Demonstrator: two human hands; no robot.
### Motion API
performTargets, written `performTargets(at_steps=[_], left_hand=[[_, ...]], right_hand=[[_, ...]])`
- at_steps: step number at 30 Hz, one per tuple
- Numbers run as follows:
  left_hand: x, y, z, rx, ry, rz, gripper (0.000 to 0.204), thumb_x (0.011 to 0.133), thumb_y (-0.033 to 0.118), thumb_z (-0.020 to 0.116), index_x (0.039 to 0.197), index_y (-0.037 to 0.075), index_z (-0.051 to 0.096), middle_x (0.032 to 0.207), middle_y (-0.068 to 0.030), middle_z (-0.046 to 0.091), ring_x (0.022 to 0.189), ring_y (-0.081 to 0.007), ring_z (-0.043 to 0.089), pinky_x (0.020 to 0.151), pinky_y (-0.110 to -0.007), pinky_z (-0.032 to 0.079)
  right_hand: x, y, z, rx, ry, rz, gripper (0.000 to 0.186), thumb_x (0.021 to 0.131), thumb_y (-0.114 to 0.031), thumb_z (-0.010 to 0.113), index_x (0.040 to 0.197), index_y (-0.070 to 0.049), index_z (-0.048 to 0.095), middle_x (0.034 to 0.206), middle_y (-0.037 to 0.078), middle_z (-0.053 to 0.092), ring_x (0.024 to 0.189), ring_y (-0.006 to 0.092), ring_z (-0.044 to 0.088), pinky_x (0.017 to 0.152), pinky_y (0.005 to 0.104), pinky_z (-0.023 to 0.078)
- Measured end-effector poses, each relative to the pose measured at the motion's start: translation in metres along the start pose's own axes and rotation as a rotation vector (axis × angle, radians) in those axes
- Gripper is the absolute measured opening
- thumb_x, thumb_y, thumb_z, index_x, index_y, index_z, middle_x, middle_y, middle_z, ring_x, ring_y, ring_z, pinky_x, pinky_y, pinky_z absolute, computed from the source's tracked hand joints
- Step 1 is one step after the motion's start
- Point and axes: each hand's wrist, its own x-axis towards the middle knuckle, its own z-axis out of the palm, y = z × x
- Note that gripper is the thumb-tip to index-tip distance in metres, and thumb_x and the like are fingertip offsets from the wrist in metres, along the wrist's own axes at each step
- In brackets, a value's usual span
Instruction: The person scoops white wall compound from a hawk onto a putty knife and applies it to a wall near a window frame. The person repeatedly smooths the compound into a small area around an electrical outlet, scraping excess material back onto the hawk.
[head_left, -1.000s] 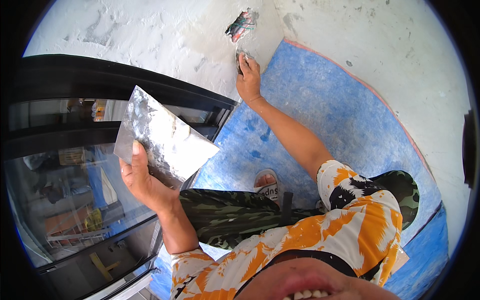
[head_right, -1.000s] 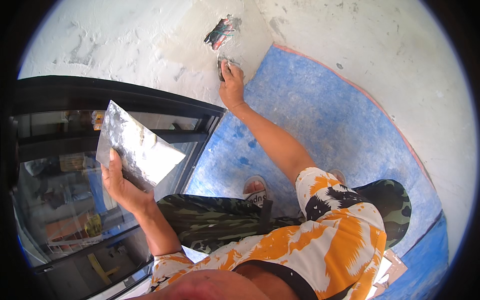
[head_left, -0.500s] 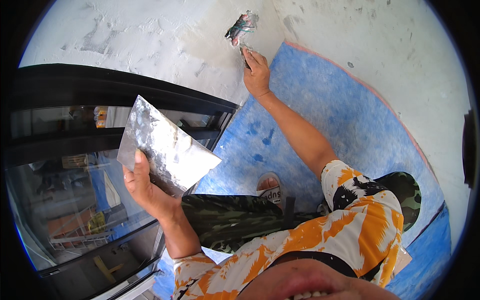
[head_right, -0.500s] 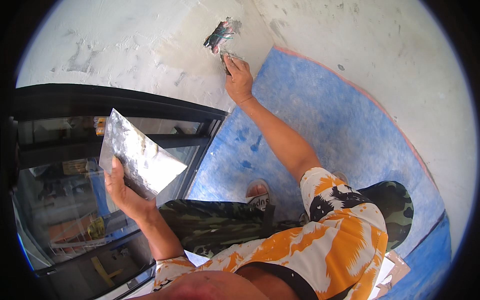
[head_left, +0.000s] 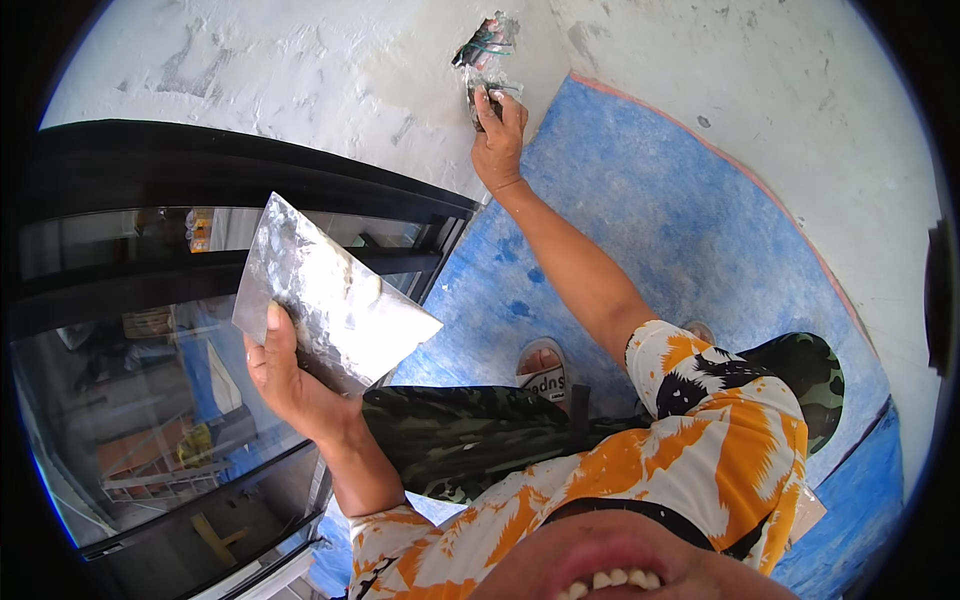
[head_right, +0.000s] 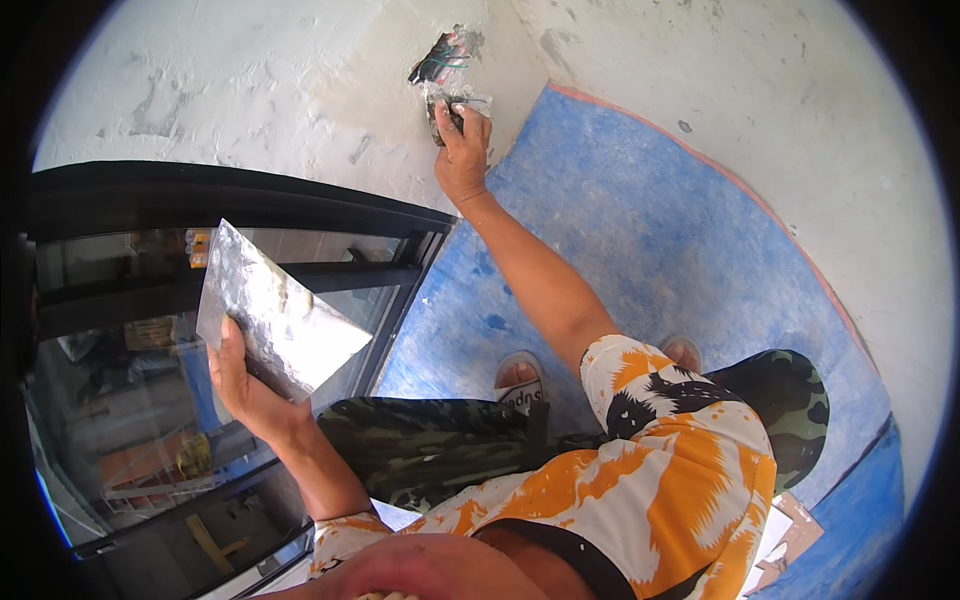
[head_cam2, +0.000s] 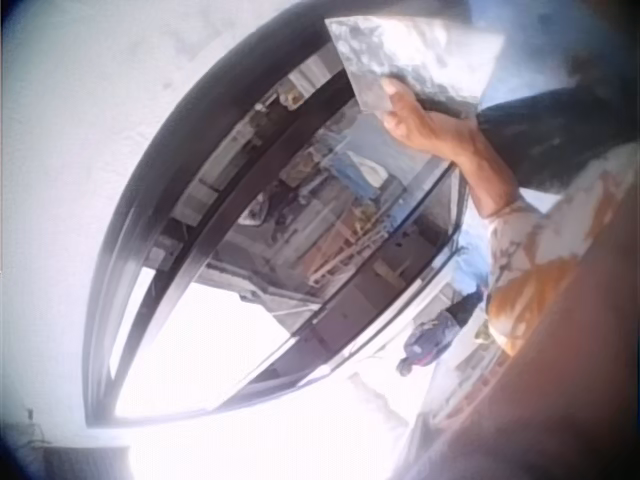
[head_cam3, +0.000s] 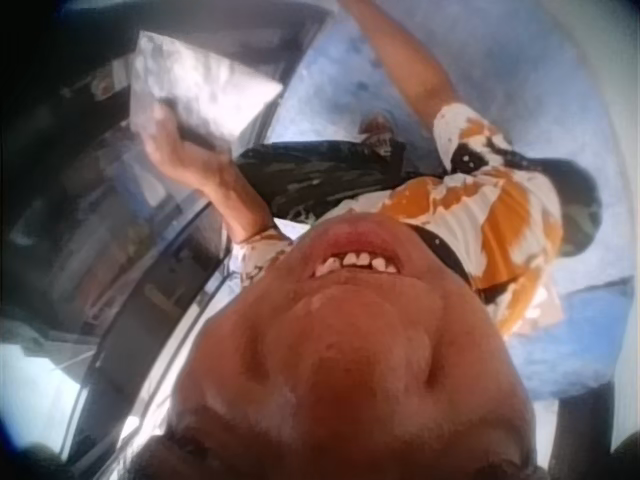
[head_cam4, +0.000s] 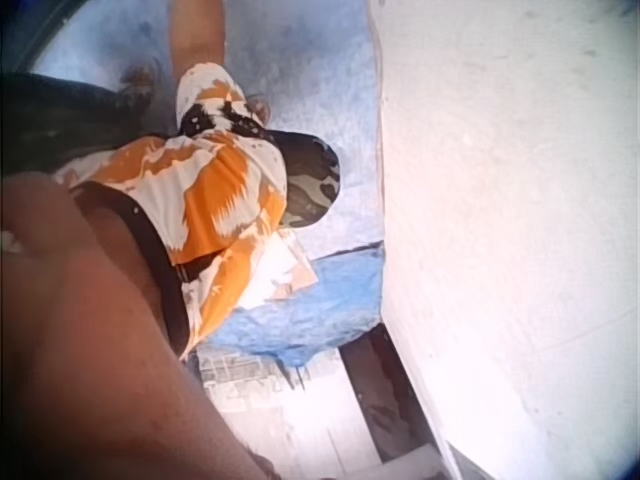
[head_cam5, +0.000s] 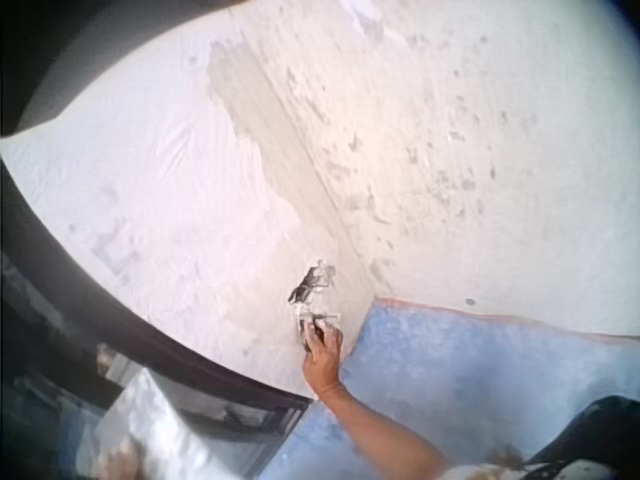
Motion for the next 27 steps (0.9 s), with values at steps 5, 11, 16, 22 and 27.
performTargets(at_steps=[5,11,16,22,27], left_hand=[[0.004,0.0,-0.002,-0.068,-0.11,0.009,0.032,0.091,0.015,0.061,0.117,-0.002,0.057,0.106,-0.0097,0.065,0.092,-0.0177,0.066,0.079,-0.031,0.054],[-0.003,0.002,-0.007,-0.046,-0.046,-0.001,0.032,0.092,0.015,0.059,0.119,-0.003,0.056,0.105,-0.01,0.065,0.092,-0.0179,0.067,0.079,-0.031,0.054],[0.0,0.002,-0.001,-0.034,-0.069,-0.018,0.033,0.092,0.016,0.06,0.118,-0.004,0.057,0.105,-0.0102,0.065,0.091,-0.018,0.066,0.08,-0.03,0.054],[0.004,0.003,0.009,-0.03,-0.062,-0.033,0.033,0.091,0.018,0.061,0.117,-0.004,0.057,0.106,-0.0103,0.065,0.091,-0.0176,0.067,0.08,-0.03,0.053],[-0.001,0.006,0.01,-0.034,-0.043,-0.035,0.032,0.091,0.017,0.062,0.115,-0.003,0.058,0.105,-0.01,0.065,0.091,-0.0175,0.067,0.081,-0.03,0.054]], right_hand=[[-0.003,0.029,-0.026,0.155,0.093,0.067,0.053,0.073,0.013,0.052,0.118,-0.01,0.068,0.107,0.016,0.063,0.102,0.0349,0.059,0.091,0.04,0.048],[0.036,0.063,-0.006,0.065,0.04,0.097,0.052,0.075,0.013,0.051,0.119,-0.009,0.068,0.111,0.017,0.065,0.104,0.0321,0.062,0.092,0.0355,0.049],[0.0,0.026,-0.005,0.106,-0.055,0.058,0.051,0.076,0.012,0.052,0.119,-0.009,0.068,0.108,0.016,0.066,0.103,0.0318,0.062,0.092,0.0359,0.048],[-0.008,0.018,-0.024,0.175,-0.053,0.197,0.049,0.077,0.011,0.053,0.12,-0.008,0.067,0.108,0.018,0.066,0.103,0.0321,0.062,0.092,0.0349,0.048],[-0.001,0.002,-0.003,0.05,-0.013,0.195,0.049,0.077,0.01,0.054,0.122,-0.005,0.066,0.115,0.018,0.063,0.107,0.0337,0.058,0.095,0.0351,0.046]])
